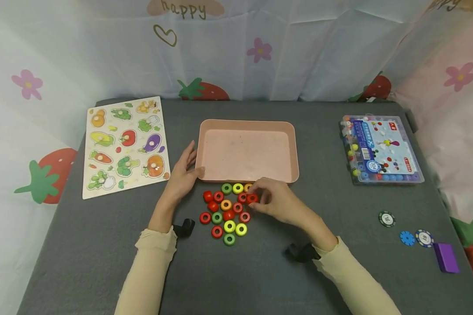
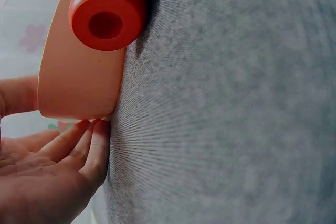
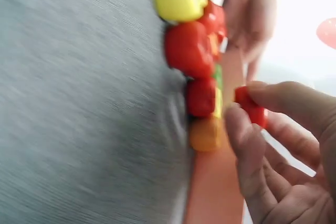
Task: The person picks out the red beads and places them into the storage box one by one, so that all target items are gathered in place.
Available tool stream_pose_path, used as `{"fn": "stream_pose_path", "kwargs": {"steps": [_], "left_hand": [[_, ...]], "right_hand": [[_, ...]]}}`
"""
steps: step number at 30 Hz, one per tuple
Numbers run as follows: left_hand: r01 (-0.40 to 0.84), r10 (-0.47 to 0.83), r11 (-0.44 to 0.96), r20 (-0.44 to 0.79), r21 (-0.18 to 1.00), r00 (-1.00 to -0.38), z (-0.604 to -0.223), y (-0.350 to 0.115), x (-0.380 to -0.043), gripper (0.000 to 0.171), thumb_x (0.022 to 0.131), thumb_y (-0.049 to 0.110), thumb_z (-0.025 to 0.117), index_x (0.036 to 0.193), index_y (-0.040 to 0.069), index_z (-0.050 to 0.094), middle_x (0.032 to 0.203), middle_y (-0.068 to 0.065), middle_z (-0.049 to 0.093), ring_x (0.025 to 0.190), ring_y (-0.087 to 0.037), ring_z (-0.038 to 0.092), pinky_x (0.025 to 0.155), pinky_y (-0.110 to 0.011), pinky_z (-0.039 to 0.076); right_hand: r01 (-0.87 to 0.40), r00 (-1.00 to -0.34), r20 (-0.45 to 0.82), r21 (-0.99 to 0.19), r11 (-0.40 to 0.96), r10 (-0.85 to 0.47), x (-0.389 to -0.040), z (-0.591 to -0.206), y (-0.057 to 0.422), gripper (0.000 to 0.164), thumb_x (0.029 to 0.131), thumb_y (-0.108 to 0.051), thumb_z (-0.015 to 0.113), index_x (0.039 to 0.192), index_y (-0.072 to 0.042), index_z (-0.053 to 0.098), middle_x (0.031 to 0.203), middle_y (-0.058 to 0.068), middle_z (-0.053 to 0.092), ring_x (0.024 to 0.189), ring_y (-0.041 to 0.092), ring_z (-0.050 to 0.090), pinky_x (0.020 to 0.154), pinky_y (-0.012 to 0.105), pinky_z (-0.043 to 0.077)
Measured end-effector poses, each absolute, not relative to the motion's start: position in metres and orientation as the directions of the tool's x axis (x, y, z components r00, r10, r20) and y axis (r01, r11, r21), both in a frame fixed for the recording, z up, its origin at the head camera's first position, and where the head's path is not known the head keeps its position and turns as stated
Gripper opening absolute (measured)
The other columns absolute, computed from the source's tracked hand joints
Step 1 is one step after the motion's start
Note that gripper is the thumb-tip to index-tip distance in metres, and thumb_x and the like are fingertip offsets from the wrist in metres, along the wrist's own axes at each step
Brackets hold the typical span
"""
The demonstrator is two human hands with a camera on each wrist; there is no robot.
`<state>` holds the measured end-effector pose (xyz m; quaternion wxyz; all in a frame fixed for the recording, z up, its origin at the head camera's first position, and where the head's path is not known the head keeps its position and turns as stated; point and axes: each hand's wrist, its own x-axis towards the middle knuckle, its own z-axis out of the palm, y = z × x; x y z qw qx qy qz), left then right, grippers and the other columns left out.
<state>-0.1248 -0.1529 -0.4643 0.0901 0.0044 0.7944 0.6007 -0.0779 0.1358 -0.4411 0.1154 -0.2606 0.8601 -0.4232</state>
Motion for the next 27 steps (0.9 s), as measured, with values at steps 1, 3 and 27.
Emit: {"fn": "stream_pose_path", "kwargs": {"steps": [1,3,27], "left_hand": [[-0.104,0.12,0.261,-0.139,0.96,-0.983,-0.459,-0.152,-0.123,0.076,0.094,-0.002,0.054,0.161,0.012,0.02,0.16,-0.016,0.035,0.145,-0.033,0.038,0.117,-0.049,0.032],[-0.102,0.128,0.247,-0.137,0.964,-0.982,-0.448,-0.151,-0.12,0.072,0.094,-0.005,0.051,0.159,0.008,0.023,0.159,-0.019,0.035,0.147,-0.033,0.034,0.119,-0.05,0.027],[-0.09,0.14,0.197,-0.119,0.976,-0.983,-0.469,-0.157,-0.125,0.063,0.099,0.002,0.053,0.157,0.014,0.032,0.159,-0.008,0.039,0.148,-0.025,0.033,0.121,-0.047,0.025]], "right_hand": [[-0.358,-0.842,0.047,-0.794,0.491,-0.538,-0.082,-0.439,0.136,0.025,0.083,-0.01,0.081,0.105,-0.01,0.069,0.095,0.0,0.066,0.065,0.01,0.058,0.056,0.025,0.049],[-0.364,-0.858,0.096,-0.807,0.464,-0.505,-0.09,-0.435,0.134,0.025,0.083,-0.009,0.082,0.105,-0.01,0.07,0.095,0.0,0.066,0.066,0.011,0.059,0.056,0.025,0.049],[-0.186,-0.968,0.046,-0.79,0.584,-0.247,-0.16,-0.453,0.101,0.03,0.085,0.001,0.074,0.114,-0.003,0.07,0.106,0.012,0.068,0.087,0.024,0.069,0.079,0.038,0.056]]}}
